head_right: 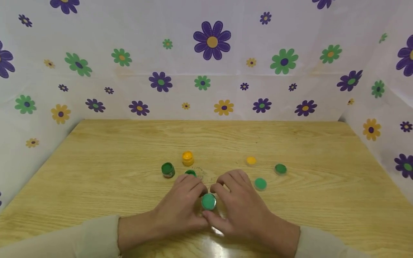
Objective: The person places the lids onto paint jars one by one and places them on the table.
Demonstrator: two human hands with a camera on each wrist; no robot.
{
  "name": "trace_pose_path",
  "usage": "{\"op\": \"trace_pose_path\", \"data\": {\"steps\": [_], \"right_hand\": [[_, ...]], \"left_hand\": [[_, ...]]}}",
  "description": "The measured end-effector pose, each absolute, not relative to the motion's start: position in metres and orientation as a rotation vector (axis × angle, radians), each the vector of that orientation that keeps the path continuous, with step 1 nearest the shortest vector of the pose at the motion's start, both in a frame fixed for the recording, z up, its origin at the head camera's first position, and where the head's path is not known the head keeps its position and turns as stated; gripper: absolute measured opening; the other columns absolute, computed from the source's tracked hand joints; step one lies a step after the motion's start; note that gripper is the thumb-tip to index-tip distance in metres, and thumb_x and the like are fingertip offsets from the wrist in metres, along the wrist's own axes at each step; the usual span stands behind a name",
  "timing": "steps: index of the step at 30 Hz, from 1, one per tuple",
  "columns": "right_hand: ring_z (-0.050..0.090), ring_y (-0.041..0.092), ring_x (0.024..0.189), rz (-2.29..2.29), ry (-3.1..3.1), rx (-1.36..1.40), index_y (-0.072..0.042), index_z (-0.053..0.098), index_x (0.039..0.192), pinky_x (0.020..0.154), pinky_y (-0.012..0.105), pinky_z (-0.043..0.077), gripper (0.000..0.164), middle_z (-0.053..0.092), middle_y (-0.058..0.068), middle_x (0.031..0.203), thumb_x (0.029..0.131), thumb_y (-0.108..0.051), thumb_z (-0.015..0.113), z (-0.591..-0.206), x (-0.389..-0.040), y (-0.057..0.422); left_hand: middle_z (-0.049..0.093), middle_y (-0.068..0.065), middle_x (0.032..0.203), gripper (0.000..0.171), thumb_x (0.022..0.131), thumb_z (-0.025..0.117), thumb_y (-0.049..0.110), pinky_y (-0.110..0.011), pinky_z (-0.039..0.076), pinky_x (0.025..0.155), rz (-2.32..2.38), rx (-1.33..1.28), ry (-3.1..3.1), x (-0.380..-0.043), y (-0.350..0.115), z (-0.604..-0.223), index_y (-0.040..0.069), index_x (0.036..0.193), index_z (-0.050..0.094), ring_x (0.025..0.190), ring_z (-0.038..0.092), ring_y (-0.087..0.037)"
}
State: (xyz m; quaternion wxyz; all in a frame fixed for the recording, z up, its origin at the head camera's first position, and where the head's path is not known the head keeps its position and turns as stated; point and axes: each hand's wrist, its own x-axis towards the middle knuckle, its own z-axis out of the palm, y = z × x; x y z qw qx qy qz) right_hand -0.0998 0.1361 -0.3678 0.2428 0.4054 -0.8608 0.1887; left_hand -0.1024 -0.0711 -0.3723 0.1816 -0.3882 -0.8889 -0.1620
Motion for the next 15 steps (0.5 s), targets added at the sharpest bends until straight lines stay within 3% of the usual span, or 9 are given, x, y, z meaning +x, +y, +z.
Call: {"op": "trace_pose_path", "data": {"steps": [8,15], "right_hand": [[0.05,0.017,0.1,0.542,-2.333,1.136,-0.013,0.067,0.105,0.093,0.042,0.04,0.038,0.058,-0.004,0.101,0.071,-0.031,0.069,-0.3664,-0.0975,0.1351],[0.05,0.016,0.099,0.584,-2.335,1.141,-0.015,0.067,0.104,0.093,0.042,0.04,0.037,0.058,-0.005,0.1,0.069,-0.026,0.069,-0.3679,-0.0985,0.1335]], "left_hand": [[0.055,0.008,0.084,0.038,0.069,0.08,0.042,-0.028,0.039,0.084,-0.494,-1.103,-2.485,-0.103,-0.071,-0.3732,0.014,0.088,0.064,0.084,0.051,-0.01],[0.057,0.007,0.086,0.034,0.069,0.08,0.037,-0.029,0.041,0.087,-0.549,-1.156,-2.454,-0.1049,-0.0739,-0.3742,0.013,0.088,0.065,0.086,0.052,-0.01]]}}
